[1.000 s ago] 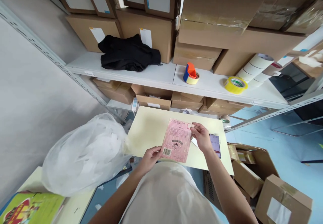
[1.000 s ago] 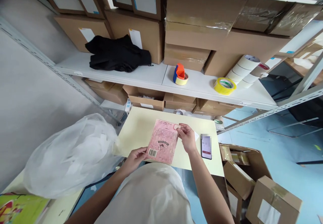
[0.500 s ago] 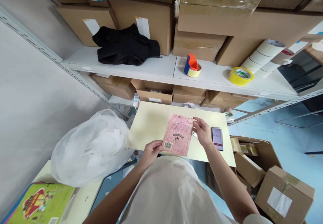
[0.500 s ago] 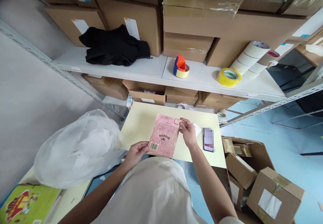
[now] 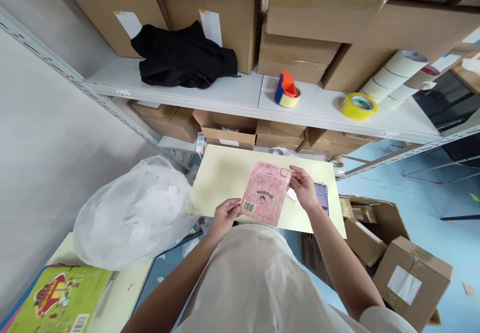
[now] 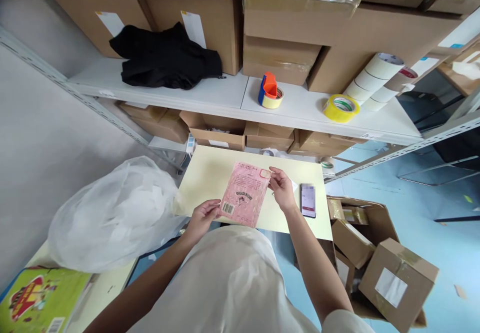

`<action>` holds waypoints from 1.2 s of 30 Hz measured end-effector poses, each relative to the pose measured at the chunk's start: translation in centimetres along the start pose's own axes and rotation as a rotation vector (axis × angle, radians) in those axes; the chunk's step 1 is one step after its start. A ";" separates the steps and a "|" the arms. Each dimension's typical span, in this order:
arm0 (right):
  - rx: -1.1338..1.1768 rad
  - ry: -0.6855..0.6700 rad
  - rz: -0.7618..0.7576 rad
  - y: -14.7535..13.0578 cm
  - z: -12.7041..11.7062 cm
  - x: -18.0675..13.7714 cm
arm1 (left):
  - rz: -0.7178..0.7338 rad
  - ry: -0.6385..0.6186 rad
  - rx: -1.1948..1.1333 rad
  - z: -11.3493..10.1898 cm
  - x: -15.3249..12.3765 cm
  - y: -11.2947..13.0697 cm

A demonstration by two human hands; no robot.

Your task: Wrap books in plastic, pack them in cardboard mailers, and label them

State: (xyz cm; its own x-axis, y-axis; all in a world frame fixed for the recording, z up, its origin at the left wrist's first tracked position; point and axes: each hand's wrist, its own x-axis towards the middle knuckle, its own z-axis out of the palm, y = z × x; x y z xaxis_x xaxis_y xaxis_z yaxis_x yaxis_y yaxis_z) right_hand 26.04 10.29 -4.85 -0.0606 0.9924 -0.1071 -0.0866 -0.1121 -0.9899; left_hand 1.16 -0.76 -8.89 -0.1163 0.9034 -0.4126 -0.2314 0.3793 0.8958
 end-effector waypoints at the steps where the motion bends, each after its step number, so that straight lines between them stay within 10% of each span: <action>1: -0.014 -0.021 -0.023 0.0 -0.1 0.0 | 0.000 0.000 -0.005 0.0 0.0 0.1; 14: -0.562 -0.304 -0.472 -5.7 0.3 2.2 | -0.170 -0.256 -0.088 0.5 1.2 1.6; 17: -0.556 -0.401 -0.394 -6.5 1.5 2.7 | -0.188 -0.414 -0.105 0.1 1.1 3.1; 25: -0.565 -0.439 -0.335 -6.0 5.1 3.5 | 0.297 -0.223 0.440 -1.3 2.3 6.0; 36: -0.120 -0.369 0.144 -4.0 1.7 1.6 | 0.125 -0.146 0.135 -0.6 2.0 4.7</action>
State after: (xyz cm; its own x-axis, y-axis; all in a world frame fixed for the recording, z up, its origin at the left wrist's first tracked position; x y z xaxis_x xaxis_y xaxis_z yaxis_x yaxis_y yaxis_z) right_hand 24.61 12.27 -0.94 -0.4179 0.8797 -0.2268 0.0639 -0.2205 -0.9733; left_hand -0.77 2.65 -5.63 0.0073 0.9607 -0.2776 -0.0918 0.2771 0.9564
